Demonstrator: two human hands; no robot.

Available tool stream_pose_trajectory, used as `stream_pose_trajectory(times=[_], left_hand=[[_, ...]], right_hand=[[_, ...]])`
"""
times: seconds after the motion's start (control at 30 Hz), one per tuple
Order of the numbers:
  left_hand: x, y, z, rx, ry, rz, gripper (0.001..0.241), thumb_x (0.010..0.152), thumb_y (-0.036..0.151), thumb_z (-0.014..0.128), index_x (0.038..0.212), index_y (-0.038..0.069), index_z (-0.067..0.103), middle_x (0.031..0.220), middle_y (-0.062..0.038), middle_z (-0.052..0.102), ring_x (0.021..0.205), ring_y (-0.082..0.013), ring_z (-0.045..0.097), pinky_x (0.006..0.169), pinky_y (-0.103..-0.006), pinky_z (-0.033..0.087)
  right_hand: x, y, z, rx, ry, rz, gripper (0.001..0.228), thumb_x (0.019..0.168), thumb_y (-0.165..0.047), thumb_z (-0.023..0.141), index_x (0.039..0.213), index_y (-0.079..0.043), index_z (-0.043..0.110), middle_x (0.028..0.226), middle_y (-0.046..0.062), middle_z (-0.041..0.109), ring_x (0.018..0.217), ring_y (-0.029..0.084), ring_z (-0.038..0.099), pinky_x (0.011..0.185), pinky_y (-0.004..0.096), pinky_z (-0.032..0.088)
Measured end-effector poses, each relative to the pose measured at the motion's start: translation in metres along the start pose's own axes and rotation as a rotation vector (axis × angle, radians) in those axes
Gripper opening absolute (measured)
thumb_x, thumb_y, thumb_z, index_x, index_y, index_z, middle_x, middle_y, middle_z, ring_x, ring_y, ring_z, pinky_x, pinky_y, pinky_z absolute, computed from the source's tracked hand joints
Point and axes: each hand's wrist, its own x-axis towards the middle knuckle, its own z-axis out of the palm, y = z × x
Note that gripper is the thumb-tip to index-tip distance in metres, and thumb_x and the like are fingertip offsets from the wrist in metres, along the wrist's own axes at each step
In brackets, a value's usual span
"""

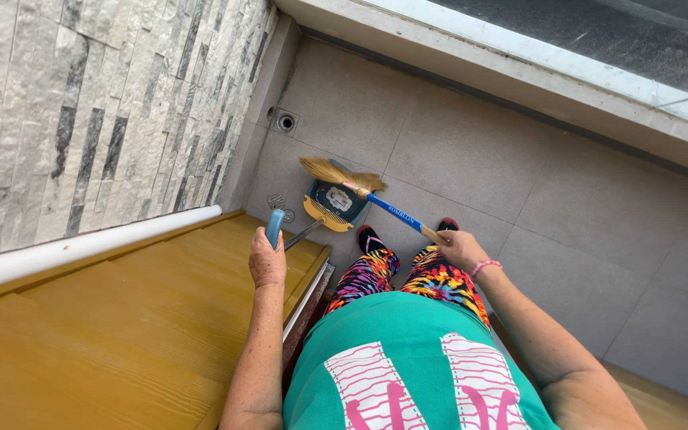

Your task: The person sweeps debris on a wooden floor and tiled balcony using a broom and dustpan. They gather dirt into the dustpan, move between indoor and outdoor areas, and continue sweeping along walls and corners.

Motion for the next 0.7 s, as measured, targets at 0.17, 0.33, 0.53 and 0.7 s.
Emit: stream_pose_trajectory(times=[0.17, 0.33, 0.53, 0.7], left_hand=[[-0.014, -0.007, 0.000, -0.065, 0.015, -0.021, 0.037, 0.100, 0.032, 0.063, 0.120, 0.002, 0.056, 0.110, -0.019, 0.067, 0.099, -0.0367, 0.070, 0.084, -0.0469, 0.059], [-0.032, -0.018, 0.005, -0.108, 0.036, -0.094, 0.038, 0.100, 0.031, 0.063, 0.123, 0.001, 0.056, 0.110, -0.020, 0.068, 0.101, -0.0376, 0.069, 0.086, -0.0471, 0.058], [-0.040, -0.023, 0.012, -0.084, 0.106, -0.134, 0.032, 0.099, 0.027, 0.064, 0.117, 0.001, 0.056, 0.110, -0.020, 0.067, 0.099, -0.0368, 0.071, 0.084, -0.0453, 0.060], [-0.041, -0.020, 0.013, -0.084, 0.012, -0.209, 0.030, 0.102, 0.028, 0.060, 0.116, 0.002, 0.054, 0.108, -0.017, 0.066, 0.096, -0.0330, 0.073, 0.082, -0.0421, 0.062]], right_hand=[[0.002, -0.029, -0.074, -0.162, 0.088, -0.008, 0.043, 0.092, -0.016, 0.062, 0.134, -0.017, 0.067, 0.104, 0.018, 0.076, 0.093, 0.032, 0.075, 0.089, 0.043, 0.059], [0.061, -0.057, -0.098, -0.415, 0.230, 0.027, 0.035, 0.096, -0.010, 0.059, 0.129, -0.008, 0.068, 0.105, 0.023, 0.075, 0.098, 0.037, 0.072, 0.090, 0.048, 0.057], [0.128, -0.049, -0.037, -0.437, 0.194, 0.126, 0.031, 0.095, -0.010, 0.059, 0.124, -0.005, 0.069, 0.114, 0.022, 0.072, 0.107, 0.037, 0.071, 0.092, 0.046, 0.057], [0.088, -0.047, 0.018, -0.484, -0.086, 0.133, 0.030, 0.094, -0.011, 0.060, 0.121, -0.008, 0.072, 0.114, 0.022, 0.073, 0.107, 0.038, 0.071, 0.091, 0.047, 0.058]])
